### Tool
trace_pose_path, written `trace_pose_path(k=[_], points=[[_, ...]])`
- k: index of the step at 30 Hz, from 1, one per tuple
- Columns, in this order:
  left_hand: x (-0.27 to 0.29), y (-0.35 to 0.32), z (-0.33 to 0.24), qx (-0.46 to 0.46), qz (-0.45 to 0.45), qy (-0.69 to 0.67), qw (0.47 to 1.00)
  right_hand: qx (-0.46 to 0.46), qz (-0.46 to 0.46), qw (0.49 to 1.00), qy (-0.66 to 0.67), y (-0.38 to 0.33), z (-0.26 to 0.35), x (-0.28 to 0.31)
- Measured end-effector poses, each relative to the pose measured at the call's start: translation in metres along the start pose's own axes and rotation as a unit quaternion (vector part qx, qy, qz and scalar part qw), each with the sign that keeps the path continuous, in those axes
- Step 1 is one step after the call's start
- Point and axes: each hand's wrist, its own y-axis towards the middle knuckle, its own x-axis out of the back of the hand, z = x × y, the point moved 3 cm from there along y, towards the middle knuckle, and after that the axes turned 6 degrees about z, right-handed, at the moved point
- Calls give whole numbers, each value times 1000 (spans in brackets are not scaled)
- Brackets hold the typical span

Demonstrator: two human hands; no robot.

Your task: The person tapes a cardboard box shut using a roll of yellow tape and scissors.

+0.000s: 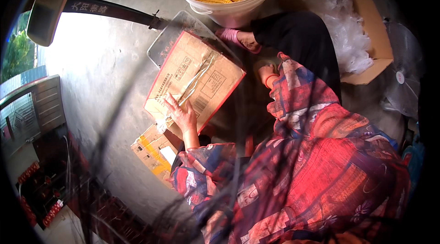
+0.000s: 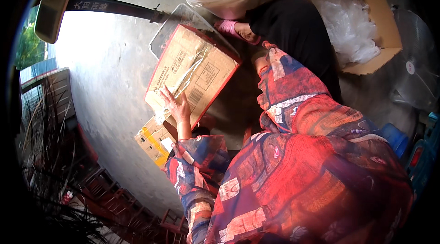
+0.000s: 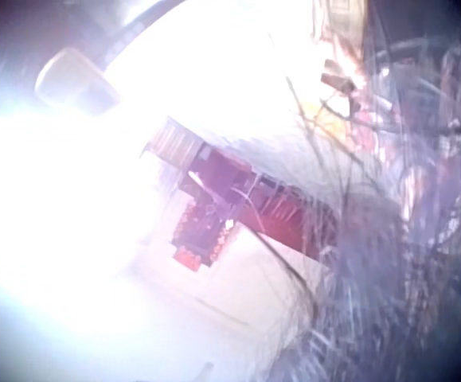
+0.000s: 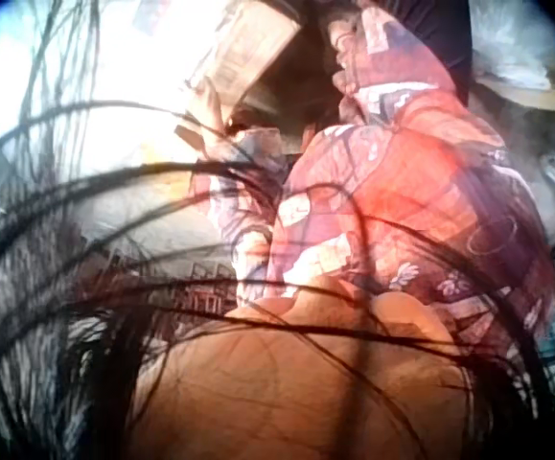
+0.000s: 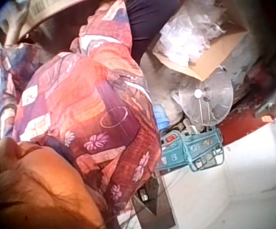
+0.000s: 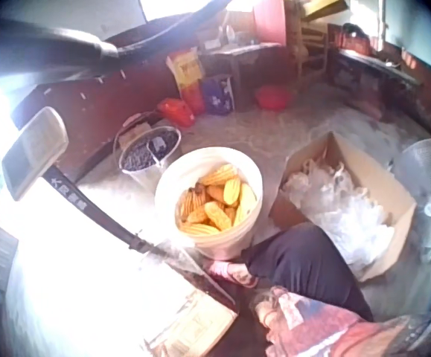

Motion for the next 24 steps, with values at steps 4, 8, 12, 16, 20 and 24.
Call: trace_pose_path(k=[4,8,12,16,20,24], points=[[-14,6,-16,-44,36,44,997,10,-2,1000,18,2,5,2],[-31,16,-52,-74,88,98,989,96,-252,921,282,45,23,16],[-41,11,-55,-48,128,114,984,338,-163,788,488,27,74,76],[-50,3,-55,-53,130,125,982,422,-92,747,506,25,92,95],[-52,3,-57,-42,133,138,981,441,-132,724,513,5,99,112],[-54,-2,-70,-24,94,162,982,467,-86,664,577,-6,100,120]])
